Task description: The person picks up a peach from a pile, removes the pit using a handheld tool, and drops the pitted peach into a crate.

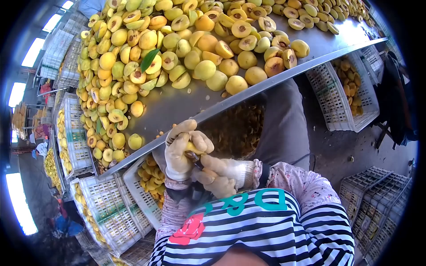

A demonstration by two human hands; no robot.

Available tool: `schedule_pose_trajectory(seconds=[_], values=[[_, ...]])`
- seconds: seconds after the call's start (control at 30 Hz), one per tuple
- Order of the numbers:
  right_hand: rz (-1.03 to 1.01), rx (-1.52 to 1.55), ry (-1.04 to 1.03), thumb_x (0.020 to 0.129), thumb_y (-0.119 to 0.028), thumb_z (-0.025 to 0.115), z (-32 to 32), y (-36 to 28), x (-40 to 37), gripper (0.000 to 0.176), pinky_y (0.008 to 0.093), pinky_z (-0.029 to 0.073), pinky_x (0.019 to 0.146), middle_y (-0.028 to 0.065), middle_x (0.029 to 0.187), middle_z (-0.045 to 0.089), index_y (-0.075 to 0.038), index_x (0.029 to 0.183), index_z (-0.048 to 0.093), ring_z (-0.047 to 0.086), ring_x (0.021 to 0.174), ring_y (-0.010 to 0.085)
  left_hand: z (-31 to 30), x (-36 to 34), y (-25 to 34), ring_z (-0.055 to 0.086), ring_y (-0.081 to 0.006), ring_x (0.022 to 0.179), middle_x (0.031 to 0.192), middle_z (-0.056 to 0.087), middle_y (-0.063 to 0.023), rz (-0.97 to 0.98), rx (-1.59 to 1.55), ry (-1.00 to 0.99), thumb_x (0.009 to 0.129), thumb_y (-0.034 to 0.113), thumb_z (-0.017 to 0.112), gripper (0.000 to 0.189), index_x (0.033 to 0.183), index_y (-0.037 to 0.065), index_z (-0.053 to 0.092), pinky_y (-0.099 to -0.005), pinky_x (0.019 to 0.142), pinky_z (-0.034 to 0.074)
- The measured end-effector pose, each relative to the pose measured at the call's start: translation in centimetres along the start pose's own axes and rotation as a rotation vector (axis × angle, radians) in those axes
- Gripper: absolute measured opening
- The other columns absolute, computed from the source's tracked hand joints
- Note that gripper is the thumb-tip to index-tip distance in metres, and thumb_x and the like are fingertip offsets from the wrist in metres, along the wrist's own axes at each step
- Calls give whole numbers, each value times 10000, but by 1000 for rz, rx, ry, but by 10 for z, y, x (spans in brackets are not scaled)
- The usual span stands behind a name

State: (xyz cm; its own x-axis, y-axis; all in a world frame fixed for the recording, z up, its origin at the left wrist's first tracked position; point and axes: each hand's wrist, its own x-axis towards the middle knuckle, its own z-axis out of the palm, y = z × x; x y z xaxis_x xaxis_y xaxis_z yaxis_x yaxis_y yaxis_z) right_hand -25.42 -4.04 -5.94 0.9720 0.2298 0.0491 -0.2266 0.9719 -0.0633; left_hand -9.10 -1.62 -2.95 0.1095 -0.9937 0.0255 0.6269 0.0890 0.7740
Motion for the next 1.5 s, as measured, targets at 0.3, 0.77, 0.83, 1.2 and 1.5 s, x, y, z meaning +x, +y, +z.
schedule_pose_trajectory(seconds=[0.3,0.77,0.83,1.2,1.5], values=[[-35,-118,175,1047,-483,429,12,-7,-18,400,215,233,369,-69,539,342,-142,841,457,297,413,50,3,15,2,681,-208,782,837,706,-143,-266,-40,-190,981,100,537,334,1245,-73,646,-306,727,555],[17,216,-346,973,-546,599,-15,5,-17,480,166,267,360,-52,542,424,-73,914,548,331,412,31,21,22,-30,636,-287,698,750,651,-146,-102,-494,-337,980,110,466,377,1301,-51,584,-364,654,533],[-146,112,-259,977,-533,601,-26,5,-25,442,205,334,380,-39,553,447,-98,911,566,369,409,59,18,24,-37,645,-313,731,764,626,-140,-219,-189,368,1026,158,415,354,1291,-16,574,-385,679,548],[-205,-188,735,1032,-609,414,13,-13,-16,478,269,277,419,-53,575,307,-156,898,485,260,427,79,-37,-66,59,678,-173,806,897,711,-103,-65,709,371,988,124,546,233,1124,-23,665,-277,766,549],[-269,-156,1008,987,-625,517,27,-8,11,484,298,298,435,-46,565,390,-154,876,540,343,426,101,-151,-51,131,665,-343,1069,1170,691,-182,-106,2085,649,800,232,765,446,1184,19,690,-411,947,521]])
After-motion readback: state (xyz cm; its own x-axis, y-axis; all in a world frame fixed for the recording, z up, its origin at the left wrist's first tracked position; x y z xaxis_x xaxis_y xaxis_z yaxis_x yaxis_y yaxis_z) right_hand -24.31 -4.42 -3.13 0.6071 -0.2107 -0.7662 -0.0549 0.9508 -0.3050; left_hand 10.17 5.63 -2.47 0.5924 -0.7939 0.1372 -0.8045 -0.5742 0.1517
